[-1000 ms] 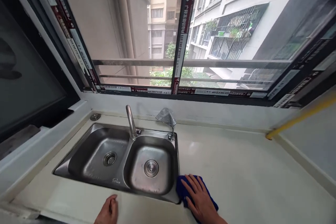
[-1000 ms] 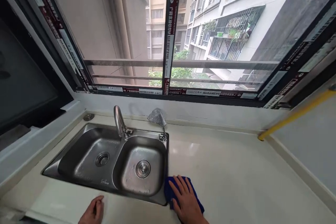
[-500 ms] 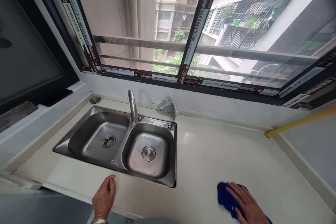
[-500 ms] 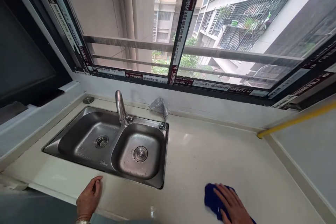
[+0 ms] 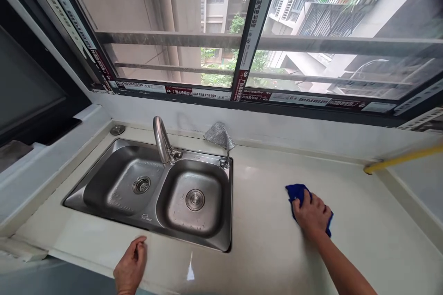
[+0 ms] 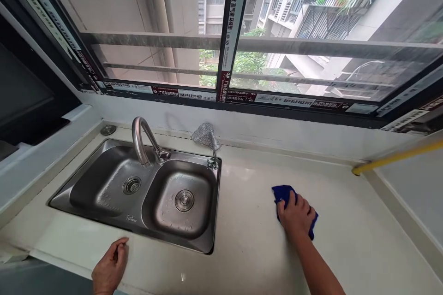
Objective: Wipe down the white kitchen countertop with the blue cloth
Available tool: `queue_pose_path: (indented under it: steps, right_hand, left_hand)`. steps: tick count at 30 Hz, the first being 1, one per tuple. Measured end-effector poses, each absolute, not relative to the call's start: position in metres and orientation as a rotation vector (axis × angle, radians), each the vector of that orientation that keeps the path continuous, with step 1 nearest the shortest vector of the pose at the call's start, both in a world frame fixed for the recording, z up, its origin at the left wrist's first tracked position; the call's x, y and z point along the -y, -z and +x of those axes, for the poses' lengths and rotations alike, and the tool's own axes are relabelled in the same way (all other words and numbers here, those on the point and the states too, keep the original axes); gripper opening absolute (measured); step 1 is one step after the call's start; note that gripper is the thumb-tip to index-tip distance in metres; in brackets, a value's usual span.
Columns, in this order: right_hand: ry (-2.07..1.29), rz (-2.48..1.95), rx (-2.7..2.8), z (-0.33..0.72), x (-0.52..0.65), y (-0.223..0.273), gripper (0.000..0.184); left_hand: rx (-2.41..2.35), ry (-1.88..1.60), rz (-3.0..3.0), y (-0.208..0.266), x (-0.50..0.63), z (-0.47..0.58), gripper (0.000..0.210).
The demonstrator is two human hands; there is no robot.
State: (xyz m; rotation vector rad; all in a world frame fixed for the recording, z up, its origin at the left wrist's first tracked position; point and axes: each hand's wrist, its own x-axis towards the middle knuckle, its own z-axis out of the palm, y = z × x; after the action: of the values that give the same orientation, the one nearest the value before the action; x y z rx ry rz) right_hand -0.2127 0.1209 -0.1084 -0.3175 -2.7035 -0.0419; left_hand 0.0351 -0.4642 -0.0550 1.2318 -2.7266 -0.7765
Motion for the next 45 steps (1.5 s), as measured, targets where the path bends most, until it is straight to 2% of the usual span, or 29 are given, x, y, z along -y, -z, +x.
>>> queue_pose_path:
  steps: [6,15,24,36,40,45]
  right_hand:
    - [-0.001,-0.277,2.714,-0.278,-0.042,0.092,0.06]
    - [-0.185,0.174,2.777,-0.296,0.068,0.085,0.057]
    - [-0.215,0.663,2.752,-0.204,0.094,0.075,0.053]
    - [-0.188,0.875,2.74,-0.048,0.06,0.079,0.065]
    - [-0.151,0.753,2.776,-0.004,0.012,0.082,0.066]
    - [-0.145,0.343,2.775,0.049,-0.058,0.094,0.066]
  left_hand:
    - [2.723,0.734,1.276,0.055,0.465,0.034,0.035]
    - [2.758,0.707,1.284,0.053,0.464,0.035,0.037]
    - [2.809,0.81,1.274,0.048,0.466,0.032,0.042]
    - [2.77,0.842,1.153,0.049,0.46,0.038,0.044]
    - [2.785,0.875,1.163,0.041,0.459,0.036,0.044]
    - [2.796,0.824,1.182,0.034,0.456,0.031,0.046]
